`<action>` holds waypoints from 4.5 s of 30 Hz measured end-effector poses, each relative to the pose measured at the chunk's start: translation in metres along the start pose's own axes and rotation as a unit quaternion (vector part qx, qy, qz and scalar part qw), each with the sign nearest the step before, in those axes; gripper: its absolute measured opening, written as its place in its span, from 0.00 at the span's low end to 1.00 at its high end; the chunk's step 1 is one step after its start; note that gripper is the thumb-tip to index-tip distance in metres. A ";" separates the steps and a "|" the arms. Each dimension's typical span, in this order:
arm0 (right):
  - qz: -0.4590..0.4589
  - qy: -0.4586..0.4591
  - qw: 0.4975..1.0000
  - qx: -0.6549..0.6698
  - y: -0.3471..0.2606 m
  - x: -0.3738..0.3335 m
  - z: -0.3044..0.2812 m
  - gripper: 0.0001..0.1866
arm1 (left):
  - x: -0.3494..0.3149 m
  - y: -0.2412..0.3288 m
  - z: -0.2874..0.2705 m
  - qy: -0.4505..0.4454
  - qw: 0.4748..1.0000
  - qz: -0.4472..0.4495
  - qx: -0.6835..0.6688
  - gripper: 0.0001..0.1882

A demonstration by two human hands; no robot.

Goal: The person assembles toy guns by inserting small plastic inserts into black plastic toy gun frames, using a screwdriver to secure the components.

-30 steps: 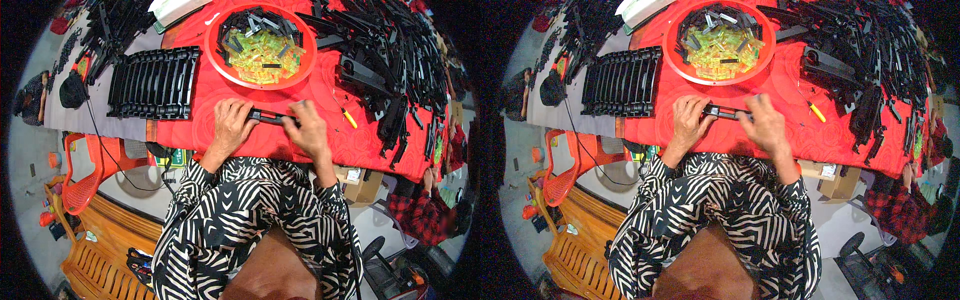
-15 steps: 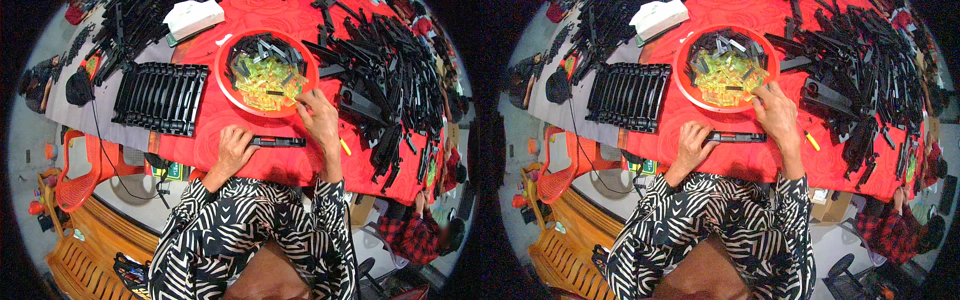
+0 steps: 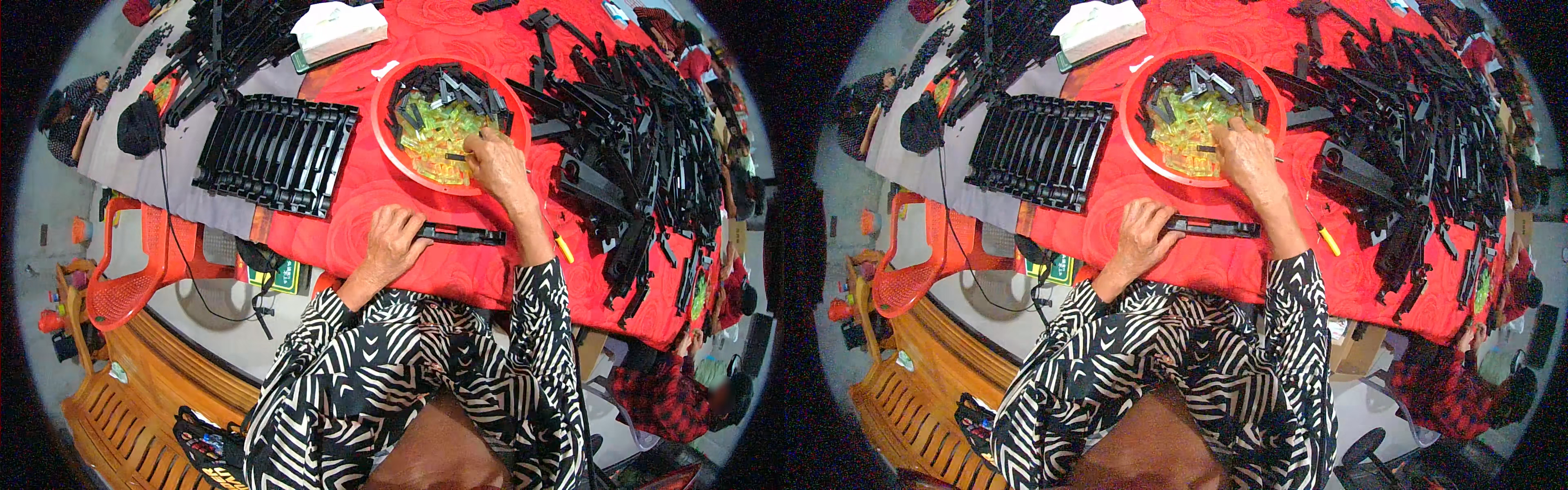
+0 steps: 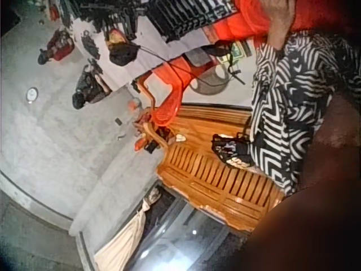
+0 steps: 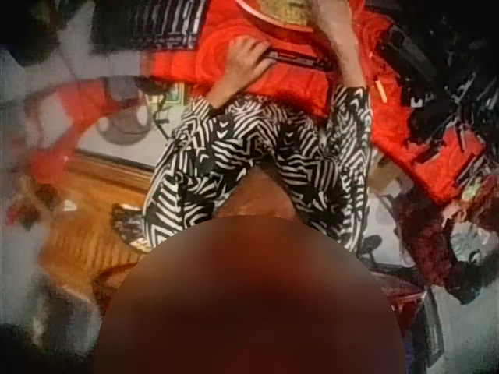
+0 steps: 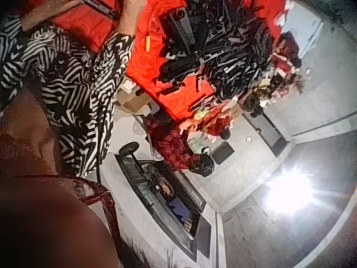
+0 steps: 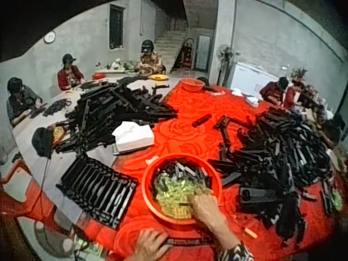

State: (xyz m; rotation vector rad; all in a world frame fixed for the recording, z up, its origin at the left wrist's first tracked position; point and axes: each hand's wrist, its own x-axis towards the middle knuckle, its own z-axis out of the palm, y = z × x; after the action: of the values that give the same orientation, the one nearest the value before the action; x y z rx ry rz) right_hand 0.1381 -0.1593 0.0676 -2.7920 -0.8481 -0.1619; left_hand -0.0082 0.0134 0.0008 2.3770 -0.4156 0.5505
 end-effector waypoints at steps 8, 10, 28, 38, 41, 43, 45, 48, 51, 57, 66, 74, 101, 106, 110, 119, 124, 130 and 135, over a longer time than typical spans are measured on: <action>-0.071 -0.100 0.979 0.160 -0.017 0.015 -0.008 0.08 | 0.001 0.001 0.001 -0.006 1.000 0.001 0.009 0.20; -0.114 -0.128 0.974 0.150 -0.025 0.022 -0.005 0.10 | 0.001 0.002 0.000 -0.008 1.000 -0.002 0.010 0.19; -0.093 -0.140 0.956 0.240 -0.016 0.017 -0.014 0.10 | 0.009 0.012 -0.005 0.018 1.000 0.009 0.022 0.24; -0.089 -0.029 0.981 0.172 -0.069 -0.103 -0.035 0.08 | 0.010 0.046 -0.036 0.030 0.968 -0.097 -0.230 0.13; -0.020 0.019 0.976 0.216 -0.074 -0.122 -0.023 0.09 | 0.003 0.052 -0.032 -0.035 0.939 -0.165 -0.299 0.05; 0.004 0.041 0.966 0.253 -0.072 -0.134 -0.007 0.09 | -0.006 0.049 -0.023 -0.028 0.887 -0.269 -0.373 0.04; 0.028 0.062 0.954 0.290 -0.070 -0.139 0.002 0.09 | -0.010 0.048 -0.020 -0.033 0.888 -0.267 -0.374 0.04; 0.017 0.083 0.949 0.304 -0.067 -0.139 0.006 0.09 | -0.008 0.051 -0.019 -0.024 0.878 -0.279 -0.388 0.06; 0.029 0.099 0.940 0.326 -0.064 -0.134 0.004 0.07 | 0.003 0.042 -0.021 0.011 0.975 -0.104 -0.195 0.11; 0.083 0.000 0.990 0.112 -0.058 -0.117 0.005 0.06 | 0.013 0.012 -0.019 -0.035 0.998 0.054 0.028 0.16; 0.098 -0.082 0.987 0.093 -0.057 -0.098 -0.005 0.07 | 0.017 0.010 -0.006 -0.020 0.999 0.013 -0.022 0.09; 0.121 -0.123 0.983 0.059 -0.057 -0.089 -0.003 0.08 | 0.037 0.006 -0.011 -0.149 0.976 -0.137 -0.085 0.07; 0.126 0.096 0.946 0.282 -0.037 -0.123 0.012 0.08 | 0.058 0.004 0.002 -0.268 0.946 -0.179 -0.046 0.11; 0.119 -0.032 0.980 0.156 -0.048 -0.127 0.019 0.15 | 0.055 0.002 0.004 -0.243 0.950 -0.181 -0.073 0.13; 0.116 -0.047 0.985 0.117 -0.054 -0.126 0.018 0.15 | 0.056 0.003 0.004 -0.243 0.952 -0.166 -0.087 0.14; 0.115 0.024 0.971 0.207 -0.053 -0.130 0.022 0.17 | 0.058 0.008 0.010 -0.244 0.954 -0.167 -0.055 0.16; 0.111 -0.001 0.965 0.236 -0.053 -0.123 0.015 0.14 | 0.060 0.007 0.012 -0.260 0.952 -0.158 -0.026 0.15; 0.123 0.039 0.955 0.266 -0.051 -0.130 0.026 0.10 | 0.056 0.005 0.007 -0.265 0.958 -0.103 -0.021 0.15; 0.114 0.070 0.952 0.275 -0.048 -0.134 0.037 0.09 | 0.071 -0.005 -0.004 -0.396 0.906 -0.102 -0.108 0.11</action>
State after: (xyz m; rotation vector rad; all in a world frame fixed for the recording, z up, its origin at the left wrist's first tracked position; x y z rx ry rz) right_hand 0.0018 -0.1834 0.0176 -2.2928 -0.4422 -0.0698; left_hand 0.0536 0.0098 0.0353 2.2928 -0.5274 -0.5671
